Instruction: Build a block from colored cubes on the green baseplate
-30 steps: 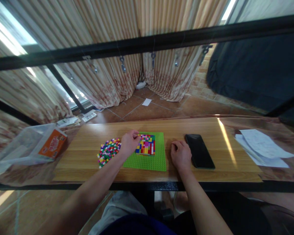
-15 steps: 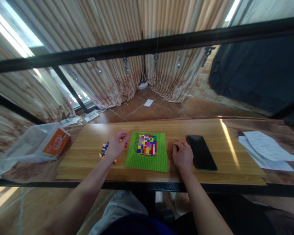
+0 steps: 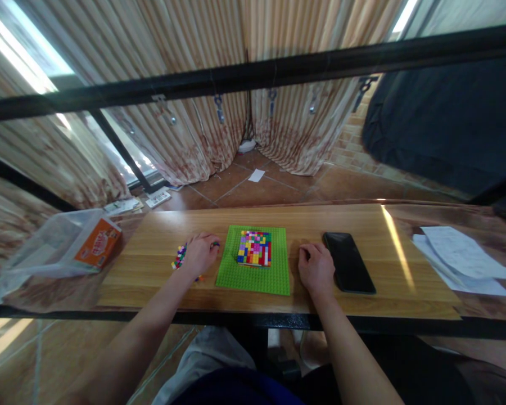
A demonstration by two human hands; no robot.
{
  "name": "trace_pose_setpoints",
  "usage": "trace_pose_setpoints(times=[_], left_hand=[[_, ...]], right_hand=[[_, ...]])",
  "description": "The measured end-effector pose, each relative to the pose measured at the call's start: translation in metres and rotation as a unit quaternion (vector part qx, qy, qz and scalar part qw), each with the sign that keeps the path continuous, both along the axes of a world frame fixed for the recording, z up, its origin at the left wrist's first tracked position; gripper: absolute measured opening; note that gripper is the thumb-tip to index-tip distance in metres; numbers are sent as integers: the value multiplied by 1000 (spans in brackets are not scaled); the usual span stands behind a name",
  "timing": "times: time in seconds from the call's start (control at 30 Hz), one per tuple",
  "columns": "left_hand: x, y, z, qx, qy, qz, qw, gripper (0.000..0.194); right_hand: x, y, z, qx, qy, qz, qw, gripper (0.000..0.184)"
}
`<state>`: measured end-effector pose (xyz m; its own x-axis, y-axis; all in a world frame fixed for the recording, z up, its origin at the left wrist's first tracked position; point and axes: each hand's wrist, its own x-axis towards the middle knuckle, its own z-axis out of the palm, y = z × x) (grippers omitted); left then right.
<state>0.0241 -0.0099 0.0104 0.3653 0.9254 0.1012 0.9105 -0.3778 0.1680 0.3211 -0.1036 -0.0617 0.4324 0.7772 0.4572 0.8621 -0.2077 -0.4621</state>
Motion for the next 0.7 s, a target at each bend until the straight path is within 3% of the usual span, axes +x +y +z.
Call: trace_pose_setpoints(times=[0.13,0.7], left_hand=[[4,4,-1,-6,39,8,999,26],[4,8,-3,-7,53,7,999,23]], right_hand=[[0,0,0,1,7,1,1000,23],[-1,1,0,-1,18,7,1000,25]])
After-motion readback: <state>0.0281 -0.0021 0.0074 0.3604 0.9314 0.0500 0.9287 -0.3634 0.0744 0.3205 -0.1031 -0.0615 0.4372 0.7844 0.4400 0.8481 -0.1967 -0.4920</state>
